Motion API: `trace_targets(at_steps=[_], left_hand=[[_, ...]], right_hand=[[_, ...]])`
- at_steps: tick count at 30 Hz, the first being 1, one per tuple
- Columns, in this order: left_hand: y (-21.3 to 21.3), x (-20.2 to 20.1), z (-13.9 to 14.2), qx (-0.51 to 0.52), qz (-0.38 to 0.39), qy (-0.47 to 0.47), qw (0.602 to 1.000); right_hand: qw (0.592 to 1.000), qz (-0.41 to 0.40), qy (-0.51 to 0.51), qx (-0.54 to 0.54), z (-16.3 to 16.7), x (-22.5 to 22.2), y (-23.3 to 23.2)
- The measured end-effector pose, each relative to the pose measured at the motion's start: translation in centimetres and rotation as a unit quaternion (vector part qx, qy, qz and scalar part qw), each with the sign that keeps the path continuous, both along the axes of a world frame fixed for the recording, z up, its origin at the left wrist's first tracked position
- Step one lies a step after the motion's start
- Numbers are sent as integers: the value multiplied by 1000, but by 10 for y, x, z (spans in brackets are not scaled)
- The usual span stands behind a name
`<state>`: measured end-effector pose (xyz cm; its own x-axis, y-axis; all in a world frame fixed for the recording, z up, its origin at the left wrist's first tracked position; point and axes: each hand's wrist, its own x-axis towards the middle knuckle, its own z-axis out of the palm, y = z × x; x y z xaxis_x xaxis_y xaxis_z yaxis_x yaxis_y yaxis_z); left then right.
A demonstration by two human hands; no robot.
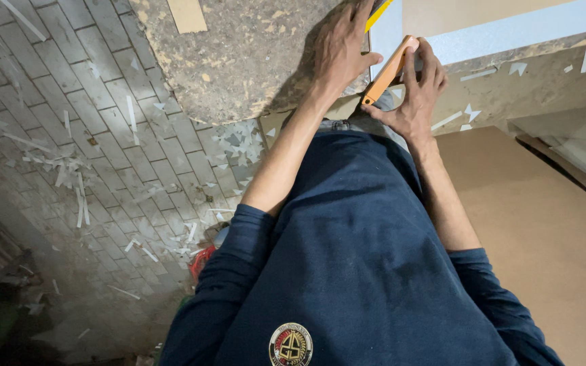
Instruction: The person applies white tape strips along the edges of a mat board on a workbench, pressing each strip down by hand. They then use a utility knife with an orange straightedge to trim the tape at the corners and peel away the trimmed offcuts.
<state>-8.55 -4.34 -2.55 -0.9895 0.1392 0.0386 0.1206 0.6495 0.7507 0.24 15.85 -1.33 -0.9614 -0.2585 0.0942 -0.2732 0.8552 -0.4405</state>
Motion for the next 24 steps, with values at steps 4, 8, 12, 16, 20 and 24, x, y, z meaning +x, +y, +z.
trace_targets(at_steps=[4,8,12,16,20,24], left_hand=[[1,-1,-1,-23,-9,-18,1000],[5,2,-3,-52,-4,-12,999],[7,15,-5,-59,-33,-30,997],[5,28,-6,-55,-22,-23,998],[1,44,8,34,-45,-58,997],[-2,78,30,25,-70,-85,994]], right_hand=[[1000,-6,-2,10,2,0,-2],[1000,-8,-7,13,5,-1,-6],[1000,1,-14,15,4,-1,-6],[999,1,-24,41,8,-2,-7],[997,-5,-25,76,16,-4,-9],[996,-15,-40,77,21,-6,-10]])
